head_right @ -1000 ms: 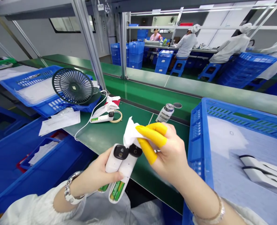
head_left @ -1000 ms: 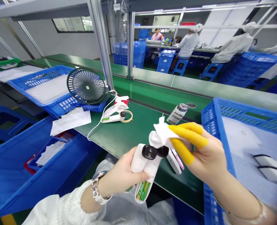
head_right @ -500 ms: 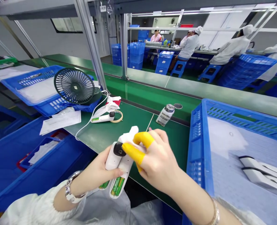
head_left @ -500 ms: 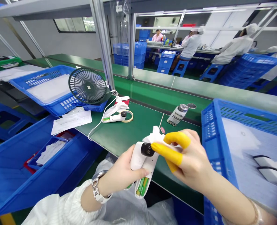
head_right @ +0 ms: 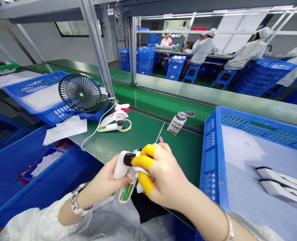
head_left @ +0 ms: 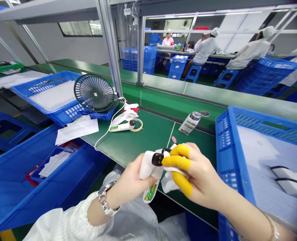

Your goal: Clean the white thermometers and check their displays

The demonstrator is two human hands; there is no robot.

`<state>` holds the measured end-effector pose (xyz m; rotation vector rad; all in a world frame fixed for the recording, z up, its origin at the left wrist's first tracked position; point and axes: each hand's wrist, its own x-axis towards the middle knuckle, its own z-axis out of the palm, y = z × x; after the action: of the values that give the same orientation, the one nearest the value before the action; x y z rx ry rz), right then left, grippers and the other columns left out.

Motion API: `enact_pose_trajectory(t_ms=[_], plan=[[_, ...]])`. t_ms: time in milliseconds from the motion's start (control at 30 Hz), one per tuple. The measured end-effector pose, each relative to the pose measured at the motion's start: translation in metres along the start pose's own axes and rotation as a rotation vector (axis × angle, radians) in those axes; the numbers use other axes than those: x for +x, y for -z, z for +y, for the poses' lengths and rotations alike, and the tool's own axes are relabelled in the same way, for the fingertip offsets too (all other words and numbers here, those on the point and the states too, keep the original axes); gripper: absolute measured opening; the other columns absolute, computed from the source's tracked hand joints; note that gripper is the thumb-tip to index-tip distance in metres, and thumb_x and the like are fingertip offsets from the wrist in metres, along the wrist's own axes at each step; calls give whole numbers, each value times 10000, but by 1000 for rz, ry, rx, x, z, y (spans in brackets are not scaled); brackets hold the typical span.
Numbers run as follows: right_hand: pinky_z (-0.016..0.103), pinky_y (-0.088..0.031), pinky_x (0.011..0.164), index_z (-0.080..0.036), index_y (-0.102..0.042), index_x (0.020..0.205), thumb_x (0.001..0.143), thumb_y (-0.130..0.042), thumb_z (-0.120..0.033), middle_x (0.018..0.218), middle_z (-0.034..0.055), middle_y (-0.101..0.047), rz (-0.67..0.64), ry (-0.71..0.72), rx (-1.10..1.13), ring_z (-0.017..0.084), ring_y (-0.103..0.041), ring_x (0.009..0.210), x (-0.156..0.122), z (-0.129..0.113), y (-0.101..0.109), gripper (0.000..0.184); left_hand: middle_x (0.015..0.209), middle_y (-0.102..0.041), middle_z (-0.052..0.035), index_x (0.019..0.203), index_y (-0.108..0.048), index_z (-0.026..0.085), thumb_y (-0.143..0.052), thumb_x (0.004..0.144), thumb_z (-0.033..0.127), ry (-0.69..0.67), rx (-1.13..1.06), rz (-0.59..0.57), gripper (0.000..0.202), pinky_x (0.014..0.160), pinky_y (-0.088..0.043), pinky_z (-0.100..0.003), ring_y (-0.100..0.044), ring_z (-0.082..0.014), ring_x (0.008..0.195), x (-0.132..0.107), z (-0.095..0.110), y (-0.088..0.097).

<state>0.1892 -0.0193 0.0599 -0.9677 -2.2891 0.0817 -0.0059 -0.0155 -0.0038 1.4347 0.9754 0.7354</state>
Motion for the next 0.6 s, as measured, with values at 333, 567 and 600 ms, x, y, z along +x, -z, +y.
enact_pose_trajectory(t_ms=[333, 567, 600], plan=[[463, -379, 807, -189, -614, 970, 756, -563, -84, 838, 60, -609, 86, 92, -212, 184, -491, 722, -1, 6, -9, 243, 1133, -620, -8, 1189, -467, 270, -658, 723, 177, -20, 23, 40, 512, 831, -458, -326, -574, -220, 1009, 6, -3, -1], [398, -418, 718, -178, -624, 734, 779, -509, -139, 755, 48, -617, -142, -247, 112, 193, -533, 711, 2, -2, -9, 129, 1087, -644, -16, 1148, -492, 250, -638, 740, 195, -10, 93, 75, 437, 807, -463, -324, -598, -226, 969, 6, -1, -2], [350, -430, 673, -183, -608, 726, 789, -492, -146, 746, 33, -615, -202, -325, 306, 177, -545, 693, 2, -3, -7, 137, 1065, -650, -19, 1140, -496, 244, -634, 746, 203, -8, 83, 76, 420, 792, -467, -320, -602, -223, 948, 5, -1, -3]])
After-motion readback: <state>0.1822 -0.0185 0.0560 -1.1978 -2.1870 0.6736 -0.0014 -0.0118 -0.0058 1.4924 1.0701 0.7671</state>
